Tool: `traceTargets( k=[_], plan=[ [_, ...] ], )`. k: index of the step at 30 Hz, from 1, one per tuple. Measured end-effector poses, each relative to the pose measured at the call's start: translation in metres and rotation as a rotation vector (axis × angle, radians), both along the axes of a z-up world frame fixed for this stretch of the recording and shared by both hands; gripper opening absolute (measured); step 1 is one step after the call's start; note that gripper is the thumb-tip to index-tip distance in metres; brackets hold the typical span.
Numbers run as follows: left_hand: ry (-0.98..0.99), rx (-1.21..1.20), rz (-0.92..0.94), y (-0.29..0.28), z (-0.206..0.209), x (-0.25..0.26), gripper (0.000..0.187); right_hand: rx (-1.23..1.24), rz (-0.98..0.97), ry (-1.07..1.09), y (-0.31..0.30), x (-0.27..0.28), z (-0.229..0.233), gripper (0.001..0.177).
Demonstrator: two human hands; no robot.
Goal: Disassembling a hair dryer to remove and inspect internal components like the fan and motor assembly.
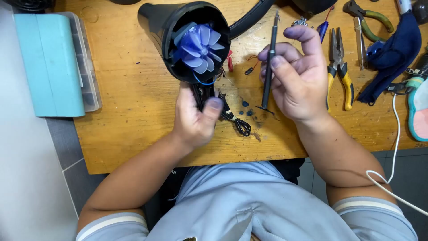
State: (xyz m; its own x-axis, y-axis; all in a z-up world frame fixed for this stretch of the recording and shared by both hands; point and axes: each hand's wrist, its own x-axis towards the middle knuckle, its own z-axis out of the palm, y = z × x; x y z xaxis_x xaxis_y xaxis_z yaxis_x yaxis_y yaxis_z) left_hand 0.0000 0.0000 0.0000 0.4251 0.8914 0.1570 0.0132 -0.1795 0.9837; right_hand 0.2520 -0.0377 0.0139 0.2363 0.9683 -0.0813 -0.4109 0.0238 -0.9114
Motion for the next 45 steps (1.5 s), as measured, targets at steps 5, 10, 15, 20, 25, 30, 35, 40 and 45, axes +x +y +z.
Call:
traceTargets(
  k=[5, 10, 15, 20, 25, 30, 35, 40, 45],
  plan=[
    [-0.199, 0.014, 0.103, 0.001, -0.016, 0.003, 0.065, 0.127, 0.113, -0.146, -0.007, -0.003, 0.015, 0.029],
    [-0.28, -0.113, 0.059, 0.004, -0.011, -0.001, 0.056, 0.081, 0.198, -0.378, -0.018, -0.009, 0.034, 0.027],
    [-0.498, -0.344, -0.036, 0.012, -0.004, 0.002, 0.033, 0.007, 0.341, -0.505, -0.023, -0.006, 0.049, 0.051],
    [-0.516, -0.411, -0.069, 0.012, -0.016, 0.001, 0.045, 0.116, 0.249, -1.021, -0.027, -0.023, 0.094, 0.032],
    [-0.427, -0.305, -0.075, 0.012, -0.006, 0.002, 0.045, 0.308, 0.262, -1.571, -0.024, -0.041, 0.137, 0.023],
    [-0.456, -0.258, -0.064, 0.008, -0.014, 0.005, 0.041, 0.417, 0.331, -1.679, -0.018, -0.062, 0.152, 0.03],
    [-0.367, -0.104, -0.041, 0.008, -0.029, -0.001, 0.043, 0.418, 0.287, -1.73, -0.021, -0.076, 0.143, 0.041],
    [-0.327, -0.02, 0.011, 0.0, -0.056, -0.006, 0.048, 0.435, 0.272, -1.729, -0.018, -0.082, 0.14, 0.041],
    [-0.288, 0.009, 0.01, 0.006, -0.04, -0.004, 0.053, 0.407, 0.246, -1.741, -0.015, -0.083, 0.137, 0.042]
  ],
)
